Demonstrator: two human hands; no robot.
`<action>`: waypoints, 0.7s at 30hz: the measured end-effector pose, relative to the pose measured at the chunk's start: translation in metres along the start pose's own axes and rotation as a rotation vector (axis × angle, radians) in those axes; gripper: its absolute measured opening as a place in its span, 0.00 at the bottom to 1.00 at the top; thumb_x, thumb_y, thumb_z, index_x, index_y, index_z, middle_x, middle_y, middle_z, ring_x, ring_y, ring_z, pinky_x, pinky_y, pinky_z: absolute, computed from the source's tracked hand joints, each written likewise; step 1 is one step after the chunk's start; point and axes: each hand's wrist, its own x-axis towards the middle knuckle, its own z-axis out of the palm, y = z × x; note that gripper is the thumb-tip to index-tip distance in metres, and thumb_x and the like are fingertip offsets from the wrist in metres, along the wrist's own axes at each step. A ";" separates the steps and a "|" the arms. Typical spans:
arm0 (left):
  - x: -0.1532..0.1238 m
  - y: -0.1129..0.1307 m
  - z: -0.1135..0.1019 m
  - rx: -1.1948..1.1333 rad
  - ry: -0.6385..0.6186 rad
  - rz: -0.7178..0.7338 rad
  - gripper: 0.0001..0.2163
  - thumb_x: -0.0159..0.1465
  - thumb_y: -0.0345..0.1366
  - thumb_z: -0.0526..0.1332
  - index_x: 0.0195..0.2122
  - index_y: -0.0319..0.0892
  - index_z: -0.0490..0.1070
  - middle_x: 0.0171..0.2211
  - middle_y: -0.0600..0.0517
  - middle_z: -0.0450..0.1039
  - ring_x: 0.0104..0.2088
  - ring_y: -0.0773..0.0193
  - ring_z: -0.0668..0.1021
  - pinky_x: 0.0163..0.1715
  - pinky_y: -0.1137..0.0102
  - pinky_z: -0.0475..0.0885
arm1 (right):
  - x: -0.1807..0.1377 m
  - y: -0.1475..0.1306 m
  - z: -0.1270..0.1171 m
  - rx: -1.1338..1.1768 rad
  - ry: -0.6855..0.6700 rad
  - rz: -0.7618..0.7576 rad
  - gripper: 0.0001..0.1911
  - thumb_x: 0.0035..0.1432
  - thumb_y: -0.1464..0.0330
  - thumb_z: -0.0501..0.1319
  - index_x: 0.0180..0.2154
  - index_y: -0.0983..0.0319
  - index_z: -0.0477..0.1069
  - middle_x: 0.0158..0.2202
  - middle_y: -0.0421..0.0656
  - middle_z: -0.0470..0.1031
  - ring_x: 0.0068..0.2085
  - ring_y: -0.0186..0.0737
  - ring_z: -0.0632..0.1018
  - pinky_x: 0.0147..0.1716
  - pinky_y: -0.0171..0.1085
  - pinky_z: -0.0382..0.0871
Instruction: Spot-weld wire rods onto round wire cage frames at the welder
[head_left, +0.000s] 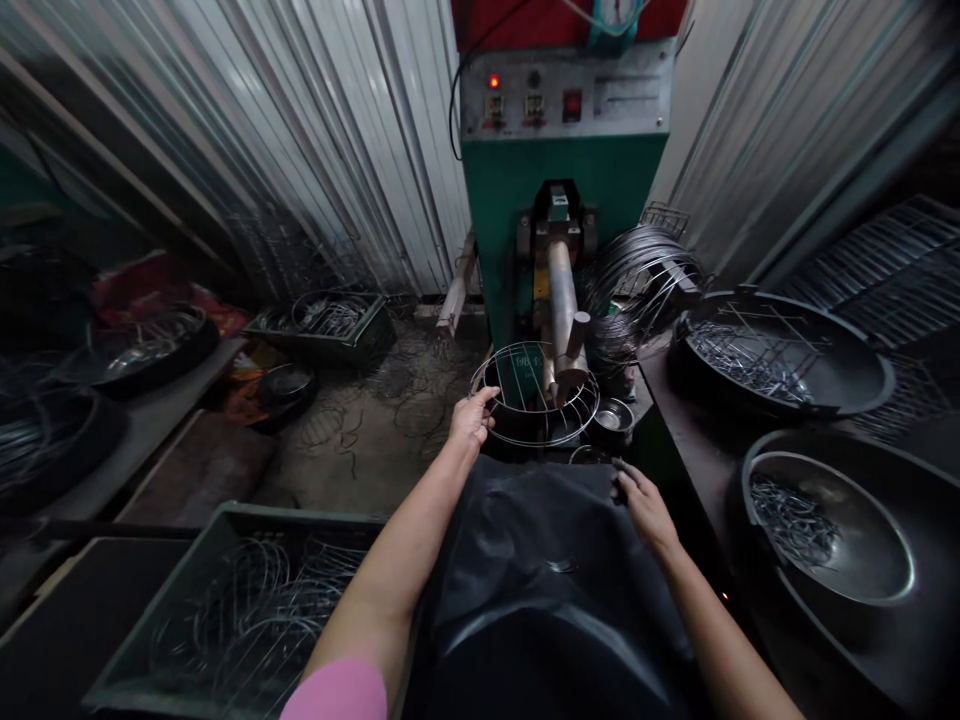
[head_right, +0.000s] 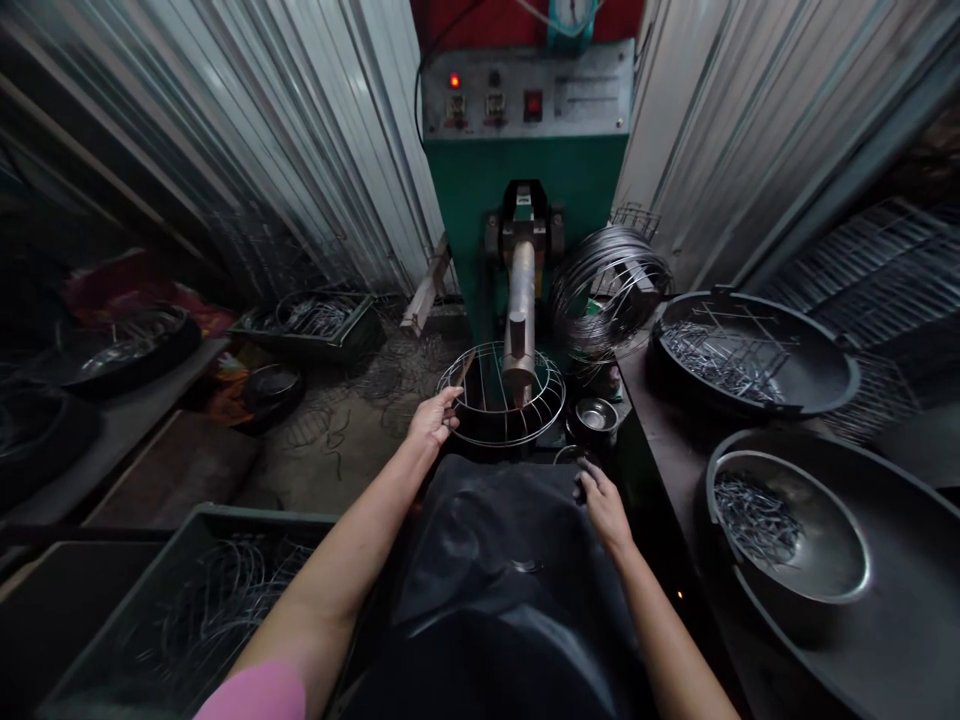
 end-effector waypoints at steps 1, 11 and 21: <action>-0.001 -0.001 0.000 -0.005 0.006 -0.001 0.16 0.39 0.31 0.68 0.19 0.41 0.57 0.12 0.64 0.49 0.12 0.79 0.52 0.12 0.78 0.45 | -0.003 0.013 -0.008 -0.069 -0.015 0.025 0.21 0.50 0.58 0.56 0.41 0.65 0.73 0.25 0.43 0.73 0.26 0.38 0.73 0.27 0.37 0.68; 0.023 0.020 -0.020 0.239 -0.074 -0.259 0.20 0.43 0.48 0.68 0.28 0.40 0.65 0.21 0.57 0.63 0.18 0.71 0.67 0.20 0.71 0.67 | -0.018 0.057 -0.019 -0.293 -0.014 0.063 0.16 0.49 0.61 0.53 0.37 0.61 0.70 0.24 0.42 0.73 0.27 0.42 0.75 0.31 0.39 0.68; 0.018 0.013 -0.019 0.102 -0.078 -0.159 0.14 0.41 0.29 0.67 0.21 0.40 0.59 0.14 0.63 0.51 0.13 0.80 0.51 0.12 0.81 0.45 | -0.022 -0.012 0.005 0.333 -0.103 0.108 0.20 0.46 0.58 0.64 0.40 0.63 0.72 0.30 0.44 0.75 0.25 0.34 0.73 0.23 0.32 0.65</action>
